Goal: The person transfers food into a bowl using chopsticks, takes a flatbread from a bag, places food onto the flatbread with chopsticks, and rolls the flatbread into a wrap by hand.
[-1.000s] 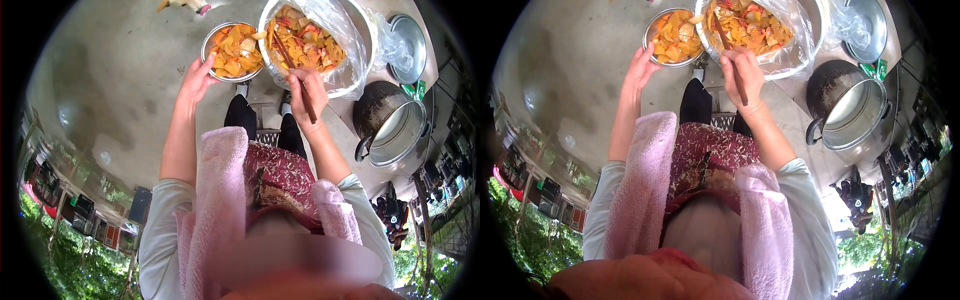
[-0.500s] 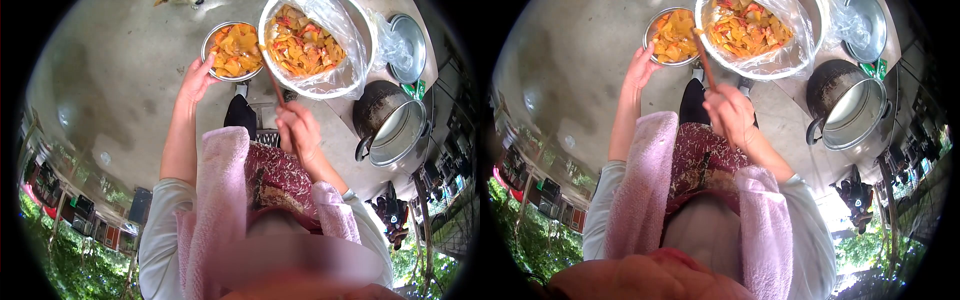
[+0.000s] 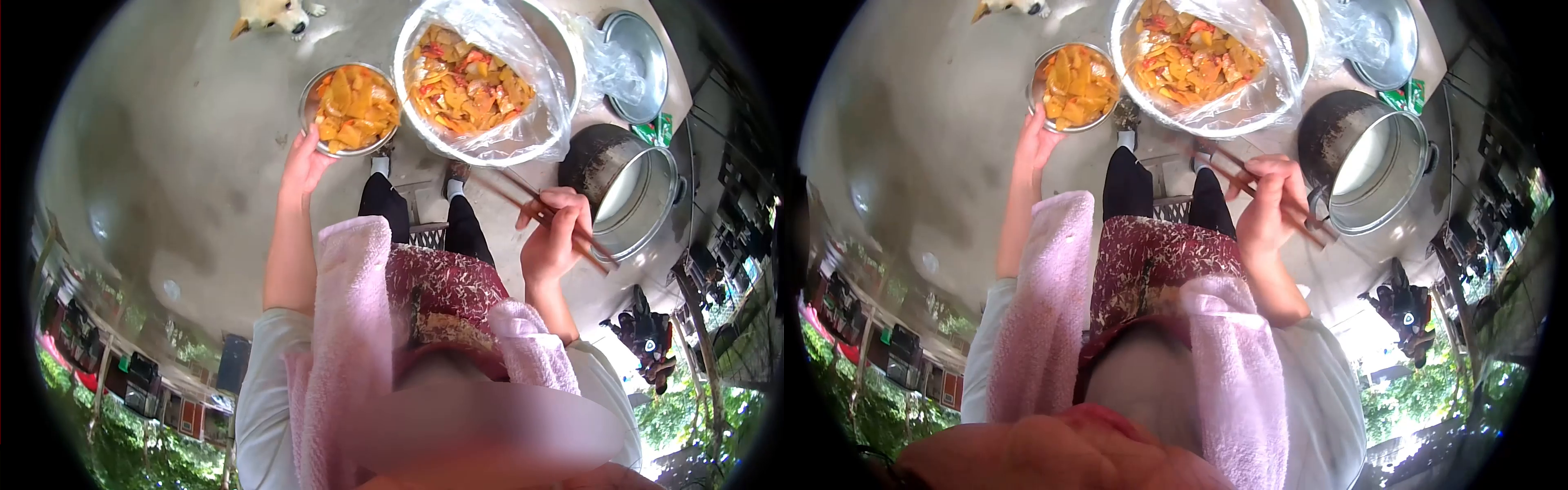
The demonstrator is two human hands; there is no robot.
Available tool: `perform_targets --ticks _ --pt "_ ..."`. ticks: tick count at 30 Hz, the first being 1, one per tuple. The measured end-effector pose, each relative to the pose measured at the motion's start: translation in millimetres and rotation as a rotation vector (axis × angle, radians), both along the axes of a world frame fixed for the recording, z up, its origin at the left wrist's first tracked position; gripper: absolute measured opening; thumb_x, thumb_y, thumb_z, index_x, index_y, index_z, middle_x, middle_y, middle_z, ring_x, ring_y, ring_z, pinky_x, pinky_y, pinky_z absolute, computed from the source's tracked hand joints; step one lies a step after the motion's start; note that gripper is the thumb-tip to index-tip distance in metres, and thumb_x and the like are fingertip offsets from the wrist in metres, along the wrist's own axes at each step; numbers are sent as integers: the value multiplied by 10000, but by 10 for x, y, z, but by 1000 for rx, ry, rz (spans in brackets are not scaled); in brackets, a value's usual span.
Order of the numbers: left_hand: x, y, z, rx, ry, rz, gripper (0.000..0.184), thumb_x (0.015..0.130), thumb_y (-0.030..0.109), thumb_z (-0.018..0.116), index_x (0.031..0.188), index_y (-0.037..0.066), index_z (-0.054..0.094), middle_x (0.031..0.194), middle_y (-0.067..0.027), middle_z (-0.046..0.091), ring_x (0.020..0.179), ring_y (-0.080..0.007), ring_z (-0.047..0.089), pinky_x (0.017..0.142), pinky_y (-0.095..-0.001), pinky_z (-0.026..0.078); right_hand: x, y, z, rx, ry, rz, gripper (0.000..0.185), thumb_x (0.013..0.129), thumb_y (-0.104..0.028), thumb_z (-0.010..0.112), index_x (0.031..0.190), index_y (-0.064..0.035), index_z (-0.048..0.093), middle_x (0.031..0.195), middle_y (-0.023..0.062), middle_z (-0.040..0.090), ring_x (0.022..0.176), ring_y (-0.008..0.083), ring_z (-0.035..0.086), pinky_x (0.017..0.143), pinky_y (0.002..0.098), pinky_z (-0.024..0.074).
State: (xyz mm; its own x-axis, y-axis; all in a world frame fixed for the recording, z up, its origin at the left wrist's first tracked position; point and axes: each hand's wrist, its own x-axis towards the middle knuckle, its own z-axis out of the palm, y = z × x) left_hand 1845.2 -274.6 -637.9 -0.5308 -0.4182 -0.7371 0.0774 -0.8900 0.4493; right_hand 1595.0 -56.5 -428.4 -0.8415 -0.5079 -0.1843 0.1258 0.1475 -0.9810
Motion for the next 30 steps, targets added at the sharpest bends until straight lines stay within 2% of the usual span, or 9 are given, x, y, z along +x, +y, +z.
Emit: perform_targets --ticks 3,5,9,12,16,20,23,26,30 --pt "130 -42 20 20 4 15 524 983 334 504 1386 32 360 1390 -127 467 1259 -293 486 1006 -512 437 -7 173 -111 76 -360 -178 323 960 -289 542 772 -26 539 664 69 534 560 145 501 560 289 443" --pt "178 -28 91 40 13 53 547 989 349 484 1412 37 333 1430 -125 430 1283 -296 463 1025 -515 418 118 329 -454 368 -496 -242 316 970 -243 517 723 -46 530 672 58 535 608 184 531 639 344 470" --pt "294 -105 227 51 61 153 581 991 361 464 1445 45 288 1460 -128 391 1324 -310 411 1063 -521 380 528 397 -1139 378 -931 -193 303 998 -265 469 975 14 585 845 134 646 689 222 640 653 342 542" --pt "329 -146 523 44 52 177 593 986 377 459 1452 56 280 1474 -128 371 1344 -315 381 1088 -522 350 671 -7 -1282 8 -1106 -344 328 1017 -273 420 1173 7 491 973 157 627 692 218 604 719 404 527" --pt "205 -11 1021 18 74 177 613 981 391 462 1464 71 260 1495 -128 335 1357 -319 360 1095 -525 341 623 -408 -1563 -315 -1262 -654 183 1008 -235 451 1038 -57 422 716 72 471 596 213 488 650 417 477" --pt "472 167 1131 124 132 197 636 970 397 484 1470 77 254 1502 -115 327 1363 -307 349 1108 -500 328 634 -540 -1624 -324 -1275 -719 171 1009 -223 450 1062 -64 417 715 68 466 602 203 475 655 412 474" --pt "363 286 1470 53 -18 63 711 927 583 454 1457 134 307 1450 -85 410 1268 -271 464 1043 -412 404 521 -729 -1673 -369 -1266 -738 173 1009 -216 452 1087 -70 402 723 65 463 601 195 470 646 402 476" --pt "525 271 1408 31 44 122 622 966 431 484 1438 57 326 1459 -85 397 1339 -271 375 1120 -421 315 311 -974 -1750 -417 -1258 -741 179 1011 -237 448 1056 -69 401 720 63 453 589 197 480 649 409 488" --pt "547 304 1546 106 58 94 613 968 428 484 1429 50 338 1447 -86 408 1324 -258 394 1102 -426 338 72 -1157 -1852 -494 -1240 -719 227 1001 -240 477 1089 -46 399 771 93 502 617 218 558 624 425 530"
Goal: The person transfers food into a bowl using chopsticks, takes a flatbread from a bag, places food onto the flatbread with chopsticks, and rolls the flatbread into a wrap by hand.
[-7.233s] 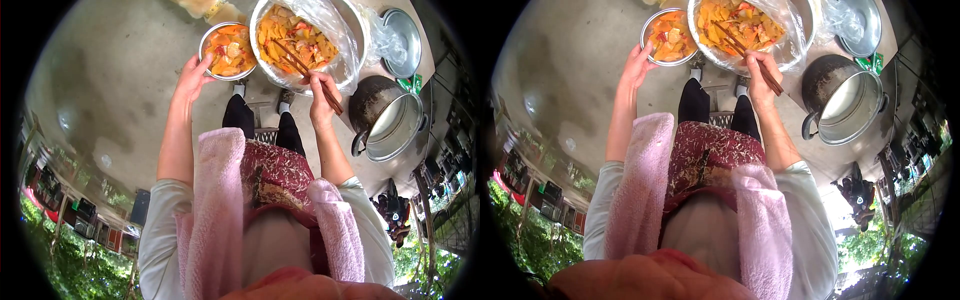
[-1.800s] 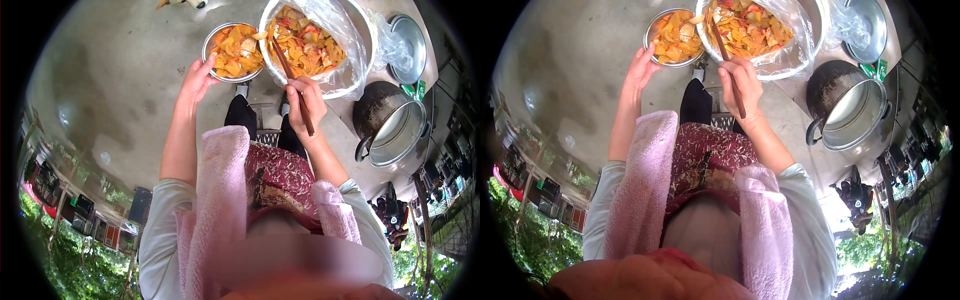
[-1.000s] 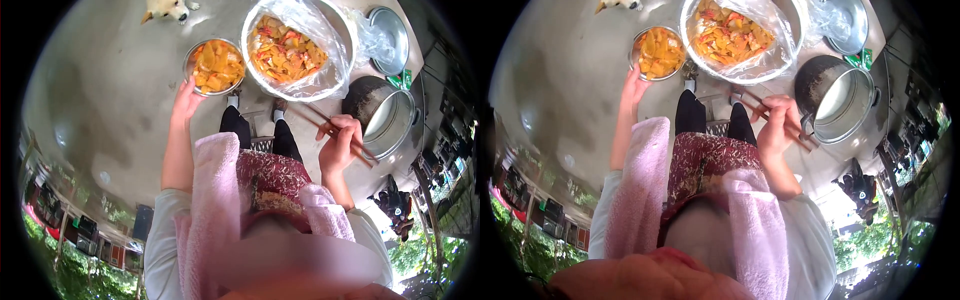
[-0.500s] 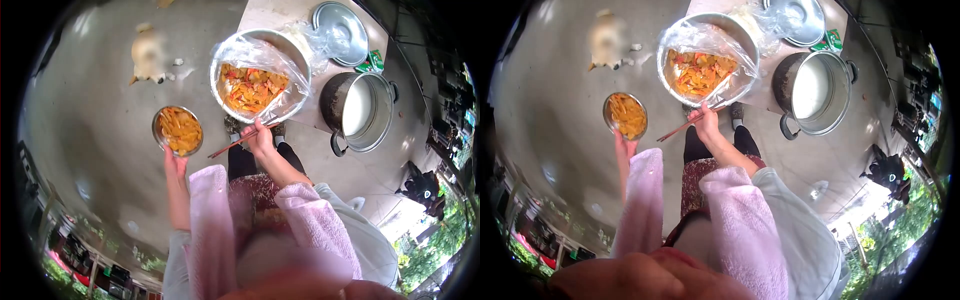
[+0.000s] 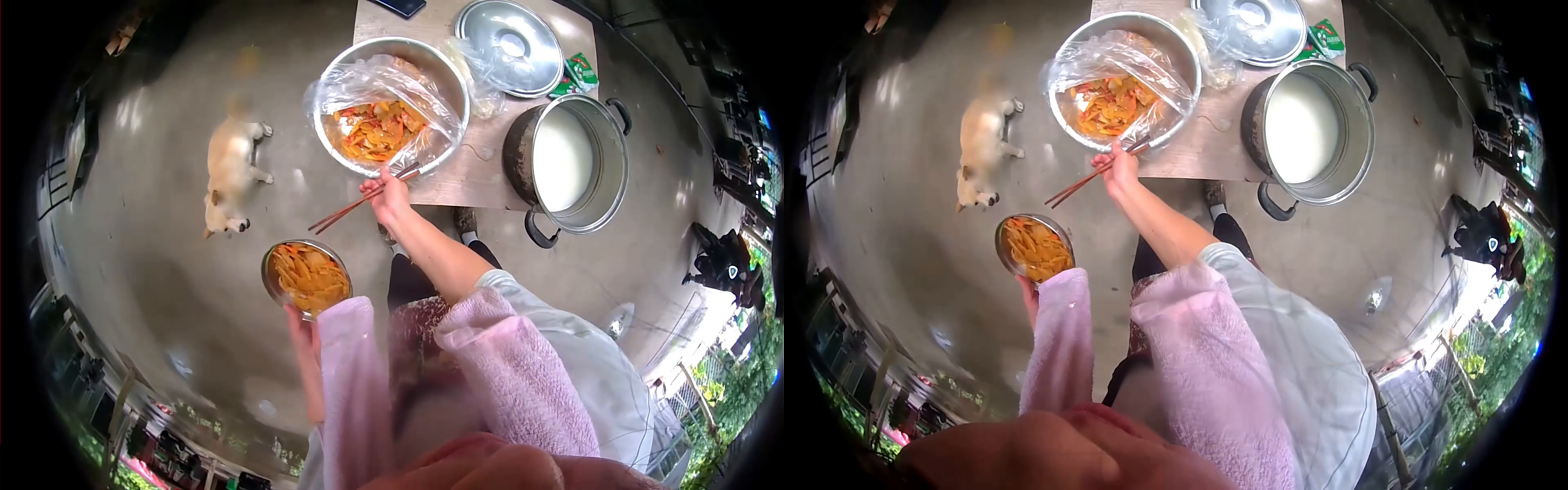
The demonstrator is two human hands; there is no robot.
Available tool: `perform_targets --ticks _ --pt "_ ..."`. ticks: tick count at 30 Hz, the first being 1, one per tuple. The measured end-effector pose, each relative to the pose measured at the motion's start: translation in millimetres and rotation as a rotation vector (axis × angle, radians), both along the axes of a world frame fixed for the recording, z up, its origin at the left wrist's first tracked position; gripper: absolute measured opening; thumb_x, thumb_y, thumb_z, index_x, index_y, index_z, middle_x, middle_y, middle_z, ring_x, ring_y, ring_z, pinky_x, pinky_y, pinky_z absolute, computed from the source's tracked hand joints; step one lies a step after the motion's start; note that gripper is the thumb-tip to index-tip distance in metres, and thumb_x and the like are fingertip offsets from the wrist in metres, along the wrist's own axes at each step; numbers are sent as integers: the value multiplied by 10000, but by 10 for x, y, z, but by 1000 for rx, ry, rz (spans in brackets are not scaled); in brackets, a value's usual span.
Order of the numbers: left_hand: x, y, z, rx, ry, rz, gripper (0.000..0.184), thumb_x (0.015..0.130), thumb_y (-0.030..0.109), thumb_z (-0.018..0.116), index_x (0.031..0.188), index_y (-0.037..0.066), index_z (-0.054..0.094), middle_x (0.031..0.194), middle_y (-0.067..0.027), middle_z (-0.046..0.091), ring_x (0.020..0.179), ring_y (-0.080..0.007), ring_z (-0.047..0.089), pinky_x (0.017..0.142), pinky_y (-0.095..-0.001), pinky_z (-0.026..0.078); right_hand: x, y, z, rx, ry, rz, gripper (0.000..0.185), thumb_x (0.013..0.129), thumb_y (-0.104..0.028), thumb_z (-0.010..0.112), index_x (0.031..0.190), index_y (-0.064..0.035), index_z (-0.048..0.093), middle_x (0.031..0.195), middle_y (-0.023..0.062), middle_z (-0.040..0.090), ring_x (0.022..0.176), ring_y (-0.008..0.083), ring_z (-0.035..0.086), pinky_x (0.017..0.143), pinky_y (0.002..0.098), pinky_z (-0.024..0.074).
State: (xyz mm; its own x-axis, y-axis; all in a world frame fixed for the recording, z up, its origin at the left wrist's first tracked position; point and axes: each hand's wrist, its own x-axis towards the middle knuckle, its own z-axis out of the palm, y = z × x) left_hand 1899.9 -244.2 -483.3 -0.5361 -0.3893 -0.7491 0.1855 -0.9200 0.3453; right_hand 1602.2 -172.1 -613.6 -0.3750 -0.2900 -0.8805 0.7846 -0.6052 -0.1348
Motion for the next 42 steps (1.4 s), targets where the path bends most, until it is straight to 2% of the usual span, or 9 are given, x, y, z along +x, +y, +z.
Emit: perform_targets --ticks 6,10,12,17,20,24,30,38,42 --pt "-176 89 37 -56 -42 -85 606 965 407 503 1426 52 333 1439 -101 414 1289 -262 434 1078 -426 367 -57 299 200 66 43 164 307 1011 -283 443 1119 4 433 905 139 572 685 226 564 706 422 521" --pt "-972 178 610 -153 -292 -327 574 973 395 497 1398 39 351 1406 -108 445 1278 -260 445 1057 -427 391 -28 913 660 278 215 389 321 1004 -274 466 1198 -18 469 968 131 652 533 161 543 544 317 513" --pt "-1310 243 623 -169 -447 -445 543 979 385 491 1373 31 369 1378 -113 468 1244 -255 477 1032 -426 416 26 1383 659 351 388 565 250 984 -246 507 1122 -44 551 920 104 661 492 143 556 475 255 463" --pt "-1679 537 -23 -247 -417 -928 490 996 332 480 1321 -19 378 1266 -196 536 1081 -283 609 908 -430 530 273 2832 826 894 984 956 180 900 -43 519 1053 -66 611 811 96 675 693 216 659 632 304 518" --pt "-2115 1082 -85 -11 -175 -689 468 995 272 488 1322 -41 366 1272 -218 522 1113 -323 592 921 -473 528 336 3641 1068 1032 1033 1032 300 811 92 471 1036 -58 602 849 127 680 783 227 681 712 311 525" --pt "-2276 1484 -1035 123 91 -680 453 984 255 516 1332 0 380 1283 -174 534 1160 -309 564 947 -476 512 279 4312 1192 1162 864 1111 218 843 55 497 1009 -46 598 816 138 661 741 229 661 672 319 514" --pt "-2596 1776 -1487 43 -12 -627 474 955 304 575 1324 54 412 1289 -132 545 1156 -272 572 932 -469 507 188 4644 1335 1142 714 1108 163 981 -170 529 1005 -29 608 663 67 560 617 106 509 592 258 439" --pt "-2775 1962 -1618 -172 -226 -439 498 938 347 602 1327 93 422 1273 -87 552 1141 -248 568 980 -466 449 -253 5184 1247 1141 764 1073 170 974 -180 540 1004 -27 607 674 95 581 629 129 561 618 280 468" --pt "-2684 2165 -1123 -191 -567 -412 611 902 470 610 1297 45 419 1192 -149 568 1077 -279 609 863 -396 504 -913 5463 1334 1246 844 1004 211 976 -229 540 1022 -38 617 741 125 621 675 181 605 643 317 485"
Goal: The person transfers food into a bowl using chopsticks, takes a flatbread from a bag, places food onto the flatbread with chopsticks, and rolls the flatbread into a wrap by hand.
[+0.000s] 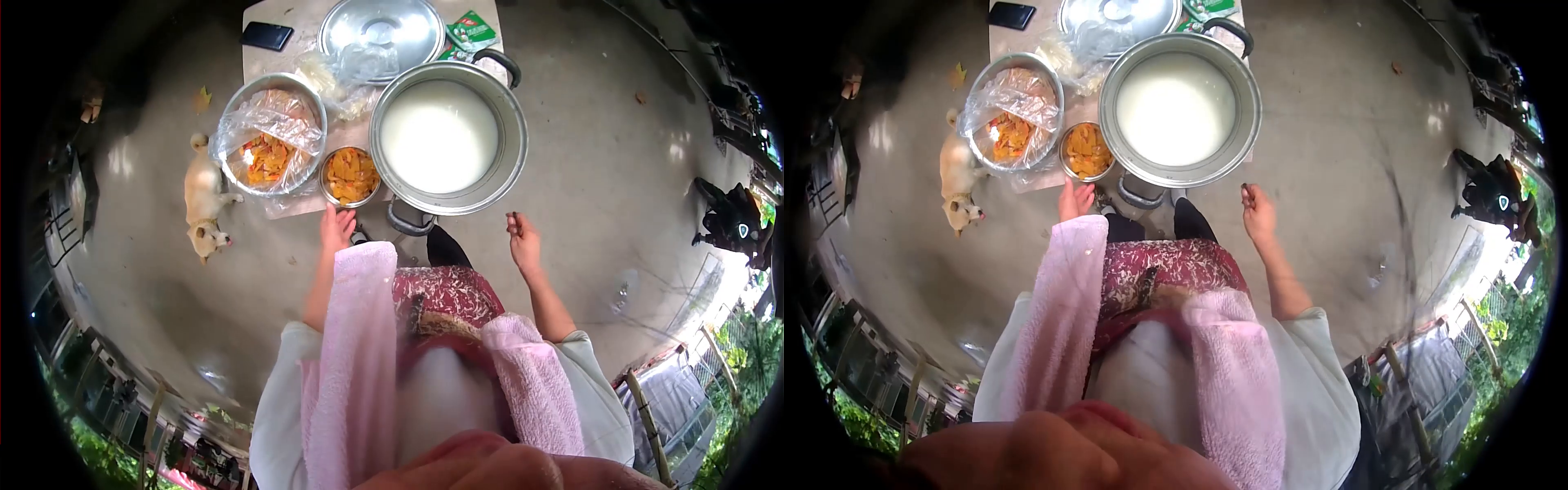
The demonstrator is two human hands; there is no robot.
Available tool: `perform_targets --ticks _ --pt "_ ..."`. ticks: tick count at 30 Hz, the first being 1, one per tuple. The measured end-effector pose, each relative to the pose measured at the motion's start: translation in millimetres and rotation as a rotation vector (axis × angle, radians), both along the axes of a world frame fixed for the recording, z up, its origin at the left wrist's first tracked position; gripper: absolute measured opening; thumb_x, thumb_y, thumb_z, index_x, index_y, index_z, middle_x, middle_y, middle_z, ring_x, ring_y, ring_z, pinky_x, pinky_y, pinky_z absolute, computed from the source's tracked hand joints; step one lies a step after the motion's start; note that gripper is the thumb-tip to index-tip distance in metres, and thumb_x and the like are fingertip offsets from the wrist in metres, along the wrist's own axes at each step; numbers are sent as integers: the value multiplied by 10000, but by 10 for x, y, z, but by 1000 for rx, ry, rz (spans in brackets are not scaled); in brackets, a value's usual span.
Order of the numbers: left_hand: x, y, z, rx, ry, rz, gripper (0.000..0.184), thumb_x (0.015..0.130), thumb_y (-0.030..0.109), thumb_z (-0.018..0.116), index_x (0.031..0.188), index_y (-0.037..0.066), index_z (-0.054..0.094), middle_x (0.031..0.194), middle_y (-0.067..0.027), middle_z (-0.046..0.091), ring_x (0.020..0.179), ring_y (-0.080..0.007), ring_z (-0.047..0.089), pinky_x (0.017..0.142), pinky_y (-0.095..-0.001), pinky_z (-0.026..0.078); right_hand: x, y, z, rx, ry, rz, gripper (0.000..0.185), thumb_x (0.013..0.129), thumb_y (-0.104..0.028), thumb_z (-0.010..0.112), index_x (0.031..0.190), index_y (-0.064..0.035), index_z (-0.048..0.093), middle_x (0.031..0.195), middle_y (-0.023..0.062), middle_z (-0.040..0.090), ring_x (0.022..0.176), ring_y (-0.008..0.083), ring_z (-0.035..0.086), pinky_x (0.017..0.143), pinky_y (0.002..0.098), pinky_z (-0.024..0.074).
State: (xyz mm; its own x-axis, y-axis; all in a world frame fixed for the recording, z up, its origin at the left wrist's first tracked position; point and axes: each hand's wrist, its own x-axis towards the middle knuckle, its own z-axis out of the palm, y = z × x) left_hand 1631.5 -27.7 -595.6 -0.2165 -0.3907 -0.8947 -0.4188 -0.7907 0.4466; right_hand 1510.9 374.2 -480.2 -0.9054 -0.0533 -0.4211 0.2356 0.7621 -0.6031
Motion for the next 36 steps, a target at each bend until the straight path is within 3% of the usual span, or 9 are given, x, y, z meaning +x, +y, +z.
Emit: perform_targets --ticks 4,8,10,12,14,15,18,21,36 --pt "138 297 270 60 34 -155 698 913 523 555 1283 -56 428 1089 -181 606 947 -324 674 673 -334 547 -976 74 -24 -14 330 42 249 969 -278 542 1059 -62 627 896 153 646 786 295 627 721 360 497" --pt "-354 704 954 -1 23 -465 565 950 525 484 1243 44 519 1111 -109 634 1014 -219 619 812 -365 495 -2079 -226 3 22 460 43 234 893 -238 586 1080 -110 646 958 148 642 881 357 619 768 437 493" --pt "-683 833 1291 48 2 -414 603 961 568 409 1268 56 492 1121 -93 636 1042 -208 584 928 -425 412 -2458 -444 101 20 382 48 252 888 -258 598 1081 -103 649 949 141 654 879 351 624 764 425 495" --pt "-839 909 1271 142 60 -256 609 962 576 395 1218 34 501 1098 -78 636 987 -201 585 836 -373 423 -2752 -590 -32 -26 247 48 261 883 -274 612 1063 -90 655 915 130 667 847 324 634 748 407 497" --pt "-767 900 877 163 146 -191 503 977 511 425 1077 35 556 883 -68 600 884 -213 589 748 -360 440 -2971 -632 -339 -115 62 42 266 877 -286 629 1026 -69 664 856 115 681 785 276 648 722 380 500" --pt "-785 930 876 126 174 -162 453 988 462 439 1034 28 560 807 -49 576 789 -184 570 687 -320 437 -3000 -730 -132 -230 -254 -46 261 867 -281 654 959 -37 671 743 80 671 683 189 624 689 339 496" --pt "-806 973 817 60 225 -113 389 996 357 480 983 -12 600 715 -27 536 645 -132 525 580 -258 431 -3040 -784 -330 -245 -150 -79 209 860 -216 680 898 -11 663 700 41 649 652 152 592 662 311 474" --pt "-825 936 769 31 228 -271 359 984 304 503 1021 -31 624 719 -29 543 644 -124 527 587 -244 443 -3051 -824 -257 -236 -141 -127 200 863 -196 675 922 -5 670 722 50 651 672 140 581 671 302 462" --pt "-1426 1068 987 274 362 125 127 953 167 532 930 45 557 783 -41 552 770 -173 548 724 -290 430 -3880 -1114 -487 -67 18 24 263 874 -227 666 997 6 673 766 71 659 711 154 589 702 310 468"
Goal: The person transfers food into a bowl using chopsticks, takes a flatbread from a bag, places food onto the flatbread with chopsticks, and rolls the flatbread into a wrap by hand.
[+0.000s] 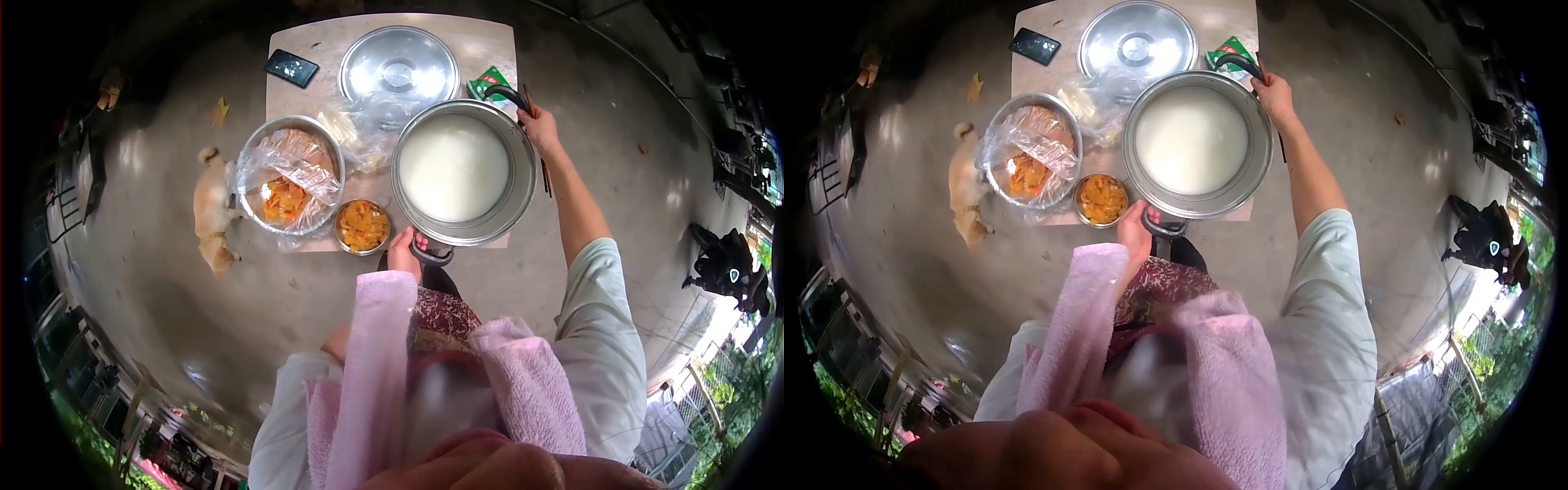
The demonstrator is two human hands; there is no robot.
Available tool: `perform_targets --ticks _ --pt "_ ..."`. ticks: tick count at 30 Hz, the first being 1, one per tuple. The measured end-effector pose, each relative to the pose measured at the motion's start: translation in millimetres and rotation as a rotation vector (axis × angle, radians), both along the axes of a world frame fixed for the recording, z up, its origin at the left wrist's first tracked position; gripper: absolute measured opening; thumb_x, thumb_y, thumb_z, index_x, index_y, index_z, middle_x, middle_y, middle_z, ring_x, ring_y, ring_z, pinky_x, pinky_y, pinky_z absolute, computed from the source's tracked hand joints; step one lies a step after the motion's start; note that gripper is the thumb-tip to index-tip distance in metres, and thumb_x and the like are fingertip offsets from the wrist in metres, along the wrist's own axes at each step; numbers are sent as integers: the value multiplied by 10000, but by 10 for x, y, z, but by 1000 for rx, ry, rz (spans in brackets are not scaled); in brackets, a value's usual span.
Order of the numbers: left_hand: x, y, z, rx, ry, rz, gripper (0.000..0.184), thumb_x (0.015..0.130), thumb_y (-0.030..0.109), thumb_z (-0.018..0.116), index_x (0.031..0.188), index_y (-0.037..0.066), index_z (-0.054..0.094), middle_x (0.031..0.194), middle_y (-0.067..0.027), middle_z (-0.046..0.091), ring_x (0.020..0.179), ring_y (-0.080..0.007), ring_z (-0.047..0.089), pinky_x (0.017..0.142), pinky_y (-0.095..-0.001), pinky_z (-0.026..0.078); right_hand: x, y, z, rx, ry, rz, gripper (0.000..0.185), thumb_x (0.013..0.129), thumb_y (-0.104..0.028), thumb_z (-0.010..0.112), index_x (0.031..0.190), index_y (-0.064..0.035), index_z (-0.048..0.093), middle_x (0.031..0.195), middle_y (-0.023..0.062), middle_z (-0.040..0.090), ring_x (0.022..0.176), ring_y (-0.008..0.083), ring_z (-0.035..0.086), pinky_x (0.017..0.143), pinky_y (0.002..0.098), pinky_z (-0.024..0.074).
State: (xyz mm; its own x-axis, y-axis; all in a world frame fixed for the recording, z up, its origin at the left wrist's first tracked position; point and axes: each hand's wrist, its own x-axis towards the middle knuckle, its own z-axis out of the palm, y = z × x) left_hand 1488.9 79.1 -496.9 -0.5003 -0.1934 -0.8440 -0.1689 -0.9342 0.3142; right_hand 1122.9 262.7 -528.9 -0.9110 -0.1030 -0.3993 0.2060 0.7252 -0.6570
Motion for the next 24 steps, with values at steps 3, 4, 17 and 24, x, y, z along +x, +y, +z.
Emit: perform_targets --ticks 3,4,17,24 --pt "-122 12 -28 -12 20 18 132 961 176 521 938 50 555 792 -35 551 772 -167 545 733 -293 429 -163 -119 73 15 -21 10 263 882 -230 661 995 7 672 743 66 648 693 150 578 690 310 466" --pt "-153 15 -48 -11 32 26 131 960 177 521 938 52 555 795 -33 550 773 -165 543 734 -293 428 -209 -150 87 23 -29 12 263 884 -231 660 994 8 671 736 64 645 688 148 575 686 309 466" --pt "-359 50 -94 12 74 88 164 968 195 514 965 40 569 831 -34 568 793 -157 549 738 -289 424 -513 -285 96 125 69 128 311 873 -282 673 1043 -22 667 795 91 665 735 182 595 740 316 470" --pt "-390 -344 -176 -393 -122 -447 275 950 263 569 1104 36 584 935 -40 614 899 -132 567 778 -277 427 -98 -201 364 88 354 10 369 854 -271 677 1158 -65 635 854 81 667 765 191 617 771 302 477"
